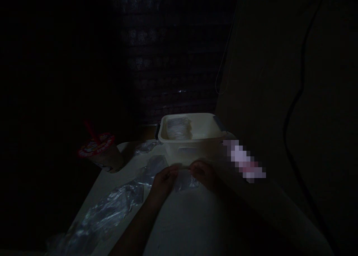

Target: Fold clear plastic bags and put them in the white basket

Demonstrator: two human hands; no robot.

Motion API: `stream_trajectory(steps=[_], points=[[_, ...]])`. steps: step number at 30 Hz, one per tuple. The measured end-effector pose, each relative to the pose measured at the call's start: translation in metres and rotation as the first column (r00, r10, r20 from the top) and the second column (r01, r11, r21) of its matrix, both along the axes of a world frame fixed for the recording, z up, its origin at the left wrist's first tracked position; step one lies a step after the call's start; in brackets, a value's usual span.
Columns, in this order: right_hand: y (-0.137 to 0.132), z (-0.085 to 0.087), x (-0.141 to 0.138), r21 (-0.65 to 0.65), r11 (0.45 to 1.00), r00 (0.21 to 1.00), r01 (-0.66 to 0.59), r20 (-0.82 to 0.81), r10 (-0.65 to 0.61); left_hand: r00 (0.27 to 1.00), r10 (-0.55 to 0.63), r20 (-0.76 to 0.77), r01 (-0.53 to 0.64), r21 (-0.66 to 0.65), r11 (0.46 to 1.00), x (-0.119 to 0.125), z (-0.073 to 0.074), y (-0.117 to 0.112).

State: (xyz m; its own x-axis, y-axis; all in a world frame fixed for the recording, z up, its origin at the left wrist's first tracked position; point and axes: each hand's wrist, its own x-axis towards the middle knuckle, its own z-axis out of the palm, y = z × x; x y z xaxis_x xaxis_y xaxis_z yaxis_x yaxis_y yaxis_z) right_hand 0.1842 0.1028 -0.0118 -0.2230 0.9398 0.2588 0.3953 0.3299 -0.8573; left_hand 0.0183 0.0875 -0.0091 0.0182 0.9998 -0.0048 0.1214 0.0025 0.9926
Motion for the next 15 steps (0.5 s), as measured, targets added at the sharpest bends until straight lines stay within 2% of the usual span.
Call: stream_trajectory(steps=[3, 8, 12, 15], points=[[-0.0009, 0.0009, -0.0003, -0.057, 0.998, 0.998, 0.025, -0.056, -0.029, 1.000, 0.013, 0.001, -0.013, -0.057, 0.998, -0.0009, 0.0015, -0.0007], [0.0011, -0.0008, 0.0003, -0.127, 0.989, 0.988, 0.074, -0.123, -0.090, 0.999, 0.050, 0.010, -0.050, -0.048, 0.998, 0.0008, 0.0019, -0.0028], [0.0011, -0.0002, 0.0023, -0.114, 0.988, 0.990, 0.102, -0.089, -0.113, 0.997, 0.068, 0.025, -0.068, -0.038, 0.997, 0.0026, 0.0032, -0.0049], [-0.0007, 0.0009, 0.0028, -0.101, 0.993, 0.996, 0.061, -0.054, -0.067, 0.995, 0.083, 0.046, -0.082, -0.029, 0.996, 0.0035, 0.0030, -0.0067]])
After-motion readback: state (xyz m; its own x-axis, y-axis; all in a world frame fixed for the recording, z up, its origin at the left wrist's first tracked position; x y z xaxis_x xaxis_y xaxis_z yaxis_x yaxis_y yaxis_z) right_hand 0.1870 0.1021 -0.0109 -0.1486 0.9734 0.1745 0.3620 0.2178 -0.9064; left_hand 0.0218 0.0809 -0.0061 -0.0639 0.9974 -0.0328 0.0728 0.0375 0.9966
